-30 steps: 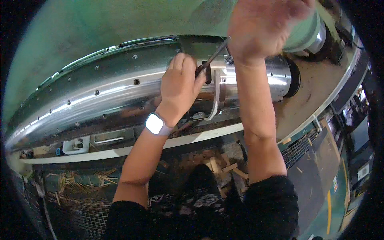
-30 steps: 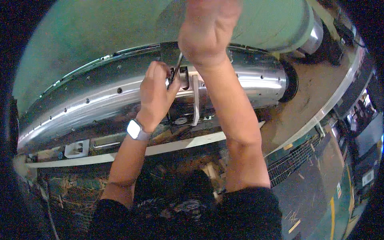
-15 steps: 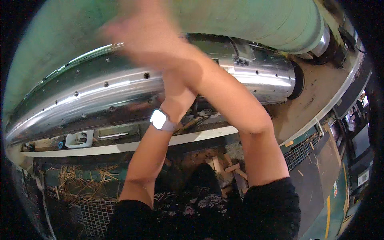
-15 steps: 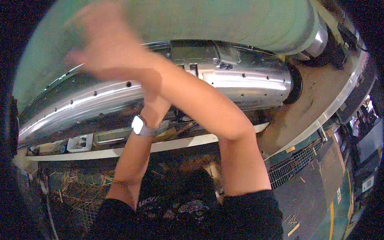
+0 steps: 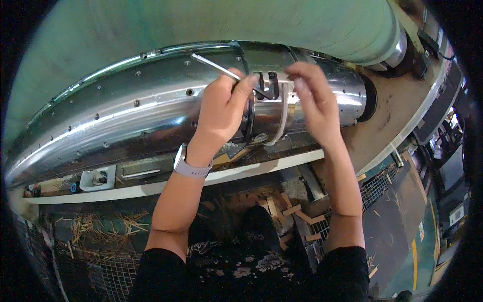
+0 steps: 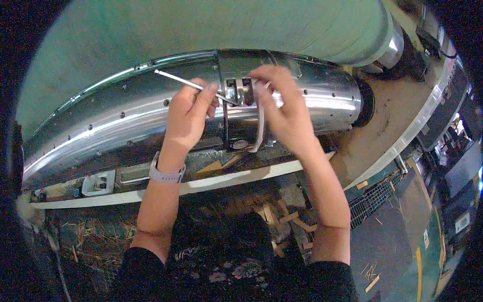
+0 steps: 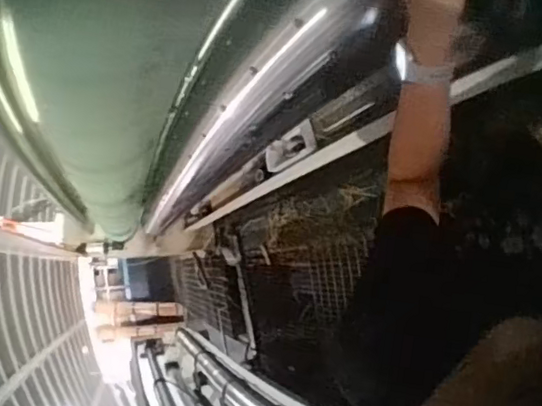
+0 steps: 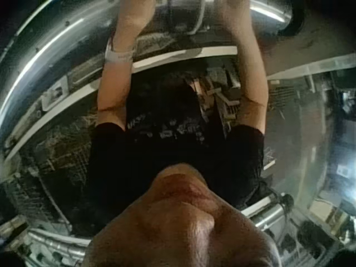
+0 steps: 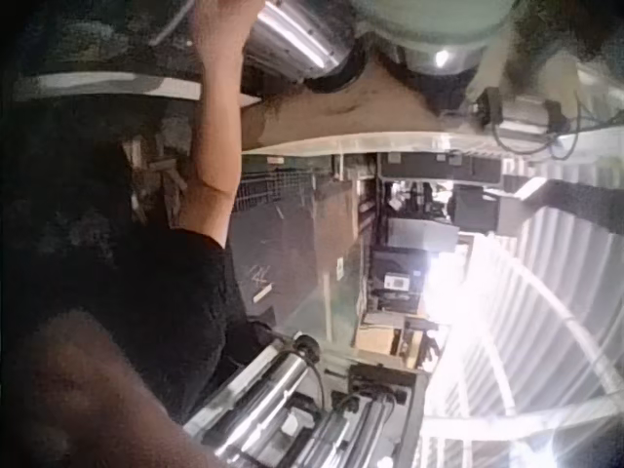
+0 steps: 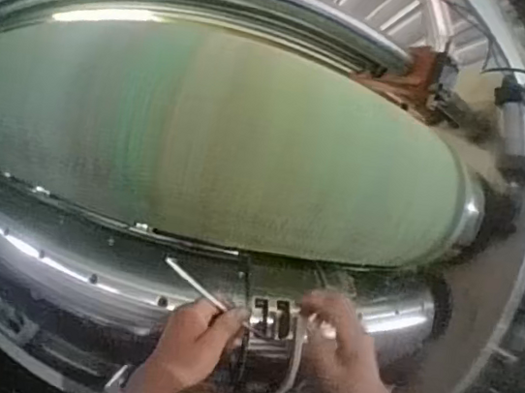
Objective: The person aligns a metal cylindrical component onto a machine frame and secures it using a hex key. They tighten multiple bolts along the seam of the cylinder, then insert a small wooden block into a slot on the cylinder's surface.
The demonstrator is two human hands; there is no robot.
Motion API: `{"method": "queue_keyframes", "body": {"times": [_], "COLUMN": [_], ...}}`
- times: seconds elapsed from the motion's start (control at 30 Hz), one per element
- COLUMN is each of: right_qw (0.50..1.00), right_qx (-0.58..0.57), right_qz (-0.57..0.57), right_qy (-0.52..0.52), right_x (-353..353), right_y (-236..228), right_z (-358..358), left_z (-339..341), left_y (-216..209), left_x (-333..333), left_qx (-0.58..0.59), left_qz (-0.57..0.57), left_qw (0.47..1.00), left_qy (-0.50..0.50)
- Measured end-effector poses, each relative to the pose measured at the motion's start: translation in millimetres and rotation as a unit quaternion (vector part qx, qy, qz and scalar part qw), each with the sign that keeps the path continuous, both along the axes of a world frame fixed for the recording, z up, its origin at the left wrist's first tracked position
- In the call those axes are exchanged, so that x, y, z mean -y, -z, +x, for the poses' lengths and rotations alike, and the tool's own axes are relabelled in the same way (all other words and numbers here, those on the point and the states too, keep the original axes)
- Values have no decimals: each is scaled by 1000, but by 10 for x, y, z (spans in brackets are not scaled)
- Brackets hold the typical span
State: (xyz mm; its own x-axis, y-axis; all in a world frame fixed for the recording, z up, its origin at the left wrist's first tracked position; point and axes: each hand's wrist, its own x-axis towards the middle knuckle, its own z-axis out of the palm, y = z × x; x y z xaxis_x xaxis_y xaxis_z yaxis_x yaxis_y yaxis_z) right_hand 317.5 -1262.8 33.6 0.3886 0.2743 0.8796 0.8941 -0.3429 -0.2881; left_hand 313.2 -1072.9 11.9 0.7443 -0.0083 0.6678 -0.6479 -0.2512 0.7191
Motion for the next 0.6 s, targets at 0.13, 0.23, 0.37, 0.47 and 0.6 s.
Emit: {"method": "queue_keyframes", "body": {"times": [0.13,0.23,0.37,0.47,0.6], "right_qw": [979,965,957,944,929], "right_qx": [-184,-248,-284,-328,-355], "right_qz": [-82,-86,-58,14,77], "right_qy": [-28,-18,-33,-45,-71], "right_x": [-36,68,192,176,108], "right_y": [268,484,802,778,784], "right_z": [-454,-602,-597,-534,-484], "left_z": [-113,-76,-10,63,46], "left_y": [-56,154,324,371,419], "left_x": [-41,36,248,340,352], "left_qx": [-102,-198,-237,-237,-230], "left_qz": [81,97,66,-1,-91], "left_qw": [974,943,925,937,936], "left_qy": [186,249,290,257,250]}}
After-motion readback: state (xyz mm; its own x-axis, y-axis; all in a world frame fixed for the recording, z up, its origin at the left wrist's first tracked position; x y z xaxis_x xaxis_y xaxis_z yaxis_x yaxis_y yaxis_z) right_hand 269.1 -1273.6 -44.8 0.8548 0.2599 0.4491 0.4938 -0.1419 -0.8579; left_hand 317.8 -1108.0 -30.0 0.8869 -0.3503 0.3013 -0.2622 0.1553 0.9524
